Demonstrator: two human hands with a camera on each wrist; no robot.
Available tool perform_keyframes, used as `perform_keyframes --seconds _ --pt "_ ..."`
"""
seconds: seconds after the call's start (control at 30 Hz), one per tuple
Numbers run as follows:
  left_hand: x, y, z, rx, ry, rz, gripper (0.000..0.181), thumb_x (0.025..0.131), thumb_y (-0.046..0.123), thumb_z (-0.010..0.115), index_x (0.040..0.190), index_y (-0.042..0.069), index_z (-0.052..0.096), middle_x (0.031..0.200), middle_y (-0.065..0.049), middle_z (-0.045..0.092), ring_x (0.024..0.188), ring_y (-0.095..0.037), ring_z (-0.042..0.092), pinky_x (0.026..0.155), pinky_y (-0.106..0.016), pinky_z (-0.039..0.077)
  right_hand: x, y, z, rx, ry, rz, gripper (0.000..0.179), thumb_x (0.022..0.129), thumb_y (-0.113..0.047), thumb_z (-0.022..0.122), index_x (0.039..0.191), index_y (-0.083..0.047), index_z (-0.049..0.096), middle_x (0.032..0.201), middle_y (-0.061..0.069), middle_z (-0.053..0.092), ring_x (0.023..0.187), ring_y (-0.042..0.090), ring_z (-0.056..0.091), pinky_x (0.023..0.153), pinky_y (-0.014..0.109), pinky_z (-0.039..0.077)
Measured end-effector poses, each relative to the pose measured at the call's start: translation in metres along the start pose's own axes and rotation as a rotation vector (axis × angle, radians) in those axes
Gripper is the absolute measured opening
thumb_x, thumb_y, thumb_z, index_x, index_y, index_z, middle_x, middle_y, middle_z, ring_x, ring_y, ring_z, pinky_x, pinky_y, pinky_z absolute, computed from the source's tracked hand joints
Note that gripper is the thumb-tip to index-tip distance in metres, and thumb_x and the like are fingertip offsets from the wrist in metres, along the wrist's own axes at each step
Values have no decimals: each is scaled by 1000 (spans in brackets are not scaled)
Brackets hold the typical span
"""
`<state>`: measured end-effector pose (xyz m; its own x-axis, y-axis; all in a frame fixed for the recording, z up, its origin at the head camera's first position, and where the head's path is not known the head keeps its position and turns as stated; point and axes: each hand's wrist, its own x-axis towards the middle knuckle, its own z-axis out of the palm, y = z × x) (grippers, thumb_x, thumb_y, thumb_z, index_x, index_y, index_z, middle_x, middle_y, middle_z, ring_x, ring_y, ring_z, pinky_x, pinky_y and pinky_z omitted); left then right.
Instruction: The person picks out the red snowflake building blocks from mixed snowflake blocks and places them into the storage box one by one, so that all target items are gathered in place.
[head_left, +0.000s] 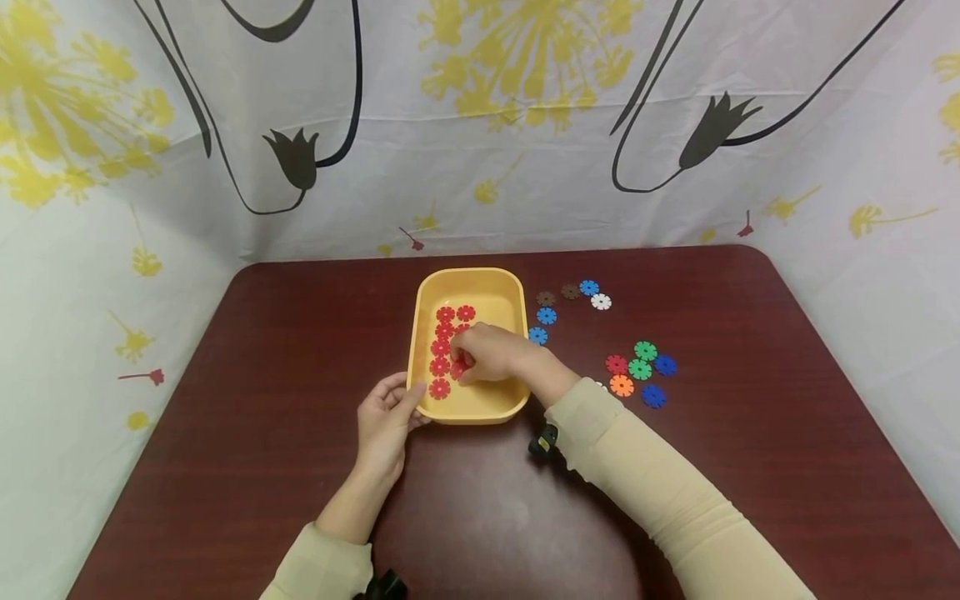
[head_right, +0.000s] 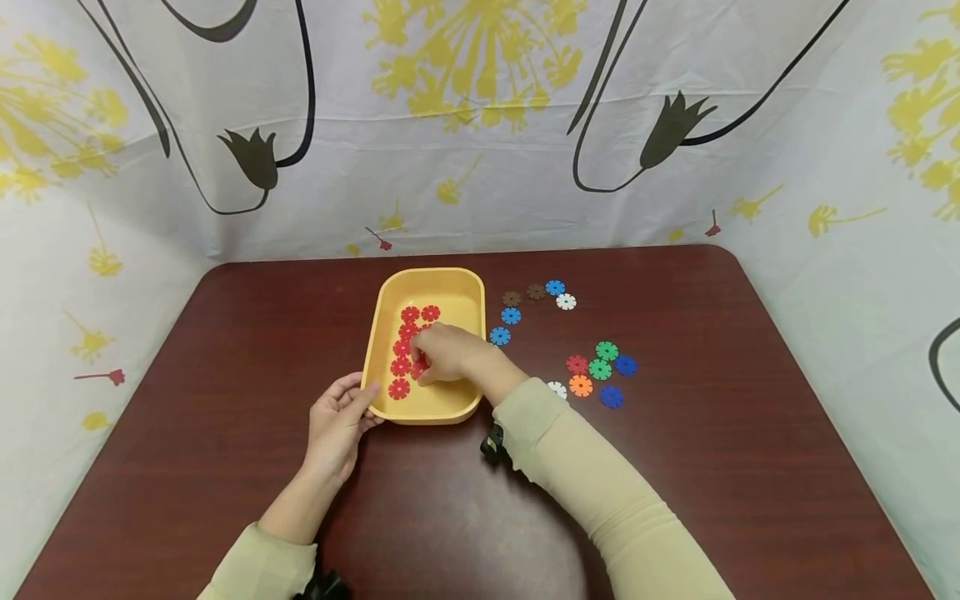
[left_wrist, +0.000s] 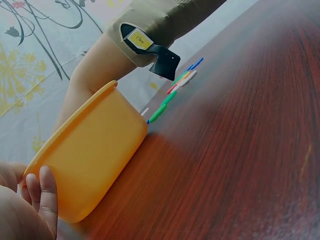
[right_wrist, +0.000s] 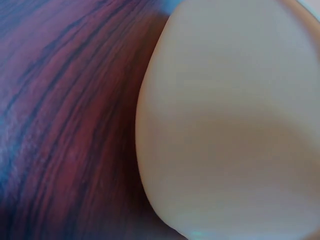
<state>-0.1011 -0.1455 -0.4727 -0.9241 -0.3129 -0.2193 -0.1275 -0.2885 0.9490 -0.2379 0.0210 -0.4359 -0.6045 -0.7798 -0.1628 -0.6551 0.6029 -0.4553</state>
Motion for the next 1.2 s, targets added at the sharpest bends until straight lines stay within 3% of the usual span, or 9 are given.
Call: perform_keyframes --seconds 0.27,0.67,0.9,1.2 --pt "2 0 2 -4 -1 -3 31 95 4 70 121 -4 57 78 -4 61 56 -10 59 57 -23 58 0 2 -1 8 35 -15 17 89 -20 81 97 -11 71 76 -2 61 71 13 57 68 27 49" --pt "4 2 2 4 -7 0 30 95 4 70 121 -3 57 79 -4 62 57 -9 59 58 -23 58 -22 14 -29 133 324 -147 17 93 -16 76 105 -4 71 80 -2 62 62 12 49 60 27 44" --pt "4 3 2 5 -5 1 30 95 5 71 121 -3 58 80 -6 62 58 -9 58 58 -22 57 -46 29 -47 160 484 -126 17 95 -15 74 107 -5 69 82 1 64 59 14 52 56 29 46" --pt "1 2 0 13 -2 -9 32 95 6 71 122 -4 57 78 -3 61 57 -10 59 58 -22 58 -76 57 -55 199 532 -39 18 96 -17 72 109 -5 68 81 1 61 63 16 53 56 30 47"
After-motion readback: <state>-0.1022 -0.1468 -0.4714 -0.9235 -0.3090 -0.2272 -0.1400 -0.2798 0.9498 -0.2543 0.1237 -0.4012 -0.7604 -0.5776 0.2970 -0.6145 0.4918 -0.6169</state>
